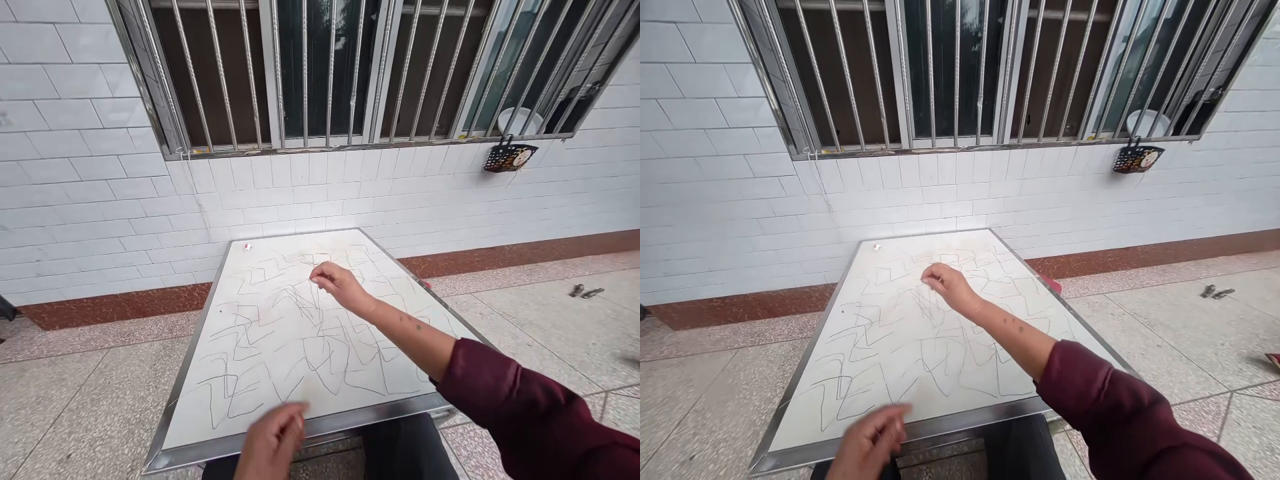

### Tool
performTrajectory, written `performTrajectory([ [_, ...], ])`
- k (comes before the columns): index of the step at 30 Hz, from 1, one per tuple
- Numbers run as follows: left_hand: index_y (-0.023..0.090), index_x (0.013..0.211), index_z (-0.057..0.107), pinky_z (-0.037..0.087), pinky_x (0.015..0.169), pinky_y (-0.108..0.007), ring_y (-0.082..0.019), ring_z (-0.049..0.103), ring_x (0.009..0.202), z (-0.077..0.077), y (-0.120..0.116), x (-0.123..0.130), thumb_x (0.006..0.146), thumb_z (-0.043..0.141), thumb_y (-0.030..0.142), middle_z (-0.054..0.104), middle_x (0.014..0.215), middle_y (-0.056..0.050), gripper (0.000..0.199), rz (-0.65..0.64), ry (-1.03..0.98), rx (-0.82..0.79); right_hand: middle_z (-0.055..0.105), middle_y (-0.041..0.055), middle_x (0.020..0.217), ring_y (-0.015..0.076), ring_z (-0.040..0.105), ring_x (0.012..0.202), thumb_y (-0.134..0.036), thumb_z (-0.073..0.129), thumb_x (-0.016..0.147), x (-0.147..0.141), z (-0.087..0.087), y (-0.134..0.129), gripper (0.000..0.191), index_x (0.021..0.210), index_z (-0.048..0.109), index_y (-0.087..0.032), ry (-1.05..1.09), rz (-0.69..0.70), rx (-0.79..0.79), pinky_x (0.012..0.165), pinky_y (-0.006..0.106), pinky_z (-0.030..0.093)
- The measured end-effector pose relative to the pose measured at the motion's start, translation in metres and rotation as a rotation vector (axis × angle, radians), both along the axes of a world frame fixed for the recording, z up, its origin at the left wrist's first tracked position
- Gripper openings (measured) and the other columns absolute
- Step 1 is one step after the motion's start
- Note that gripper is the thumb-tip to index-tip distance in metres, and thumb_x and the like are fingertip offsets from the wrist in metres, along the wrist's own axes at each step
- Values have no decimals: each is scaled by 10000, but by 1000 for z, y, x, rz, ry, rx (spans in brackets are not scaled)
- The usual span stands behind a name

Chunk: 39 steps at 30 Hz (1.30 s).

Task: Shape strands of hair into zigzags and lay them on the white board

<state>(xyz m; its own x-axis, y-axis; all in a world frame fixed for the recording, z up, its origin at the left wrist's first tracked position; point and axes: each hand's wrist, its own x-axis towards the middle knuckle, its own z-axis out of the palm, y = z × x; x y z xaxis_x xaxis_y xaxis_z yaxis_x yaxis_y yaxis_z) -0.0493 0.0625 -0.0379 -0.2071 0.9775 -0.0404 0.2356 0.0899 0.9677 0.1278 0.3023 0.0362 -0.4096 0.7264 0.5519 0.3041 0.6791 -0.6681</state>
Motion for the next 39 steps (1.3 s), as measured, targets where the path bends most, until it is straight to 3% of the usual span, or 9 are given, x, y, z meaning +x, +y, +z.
performTrajectory([
  [3,240,1142,704,501,742,-322,-230,646,870,36,14,-7,772,679,558,715,906,-43,489,286,-17,142,621,-4,806,139,570,723,-259,578,887,0,0,-39,93,824,638,-226,25,131,-108,661,260,461],
  [7,242,1252,648,501,784,-306,-226,629,953,67,14,7,712,769,492,703,1065,-81,607,271,-148,256,636,4,829,141,590,768,-214,585,894,2,4,-82,97,826,654,-221,-22,270,-87,719,262,468],
  [10,235,1216,673,506,734,-300,-212,644,888,68,7,24,760,736,486,723,1016,-79,524,296,-218,278,642,18,845,152,596,800,-228,579,914,9,7,-101,105,849,661,-220,-77,330,-22,742,270,471],
  [13,194,1048,749,509,706,-292,-194,644,817,62,0,34,768,734,479,744,942,-81,400,360,-245,287,647,26,861,155,597,810,-238,560,928,19,9,-113,120,861,658,-217,-78,349,-22,750,275,472],
  [20,162,962,778,526,673,-299,-203,666,783,63,-17,50,681,804,486,751,861,-93,430,468,-391,312,654,14,874,159,599,796,-272,588,888,29,-4,-152,102,969,642,-241,83,269,-300,701,274,463],
  [23,170,946,780,531,699,-311,-236,680,853,67,-27,52,688,800,480,759,929,-111,404,420,-330,255,650,24,867,166,596,801,-287,567,897,32,-14,-165,115,939,664,-242,164,198,-328,700,283,461],
  [29,239,1090,749,488,914,-347,-270,658,1044,82,-44,55,707,787,451,756,1021,-81,439,372,-108,219,628,21,824,150,573,693,-273,558,904,41,-16,-177,142,943,694,-267,95,182,-251,628,276,446],
  [34,245,1044,773,535,820,-343,-243,698,846,86,-39,66,720,768,460,768,927,-76,388,250,-38,181,636,13,818,152,581,716,-262,576,898,38,-18,-187,140,988,683,-268,117,183,-236,645,271,454],
  [39,224,1048,764,542,676,-307,-172,639,647,83,-36,65,711,768,475,766,863,-64,421,321,-74,174,663,8,882,151,587,740,-275,658,852,39,-26,-192,212,1064,648,-270,112,156,-314,661,268,458],
])
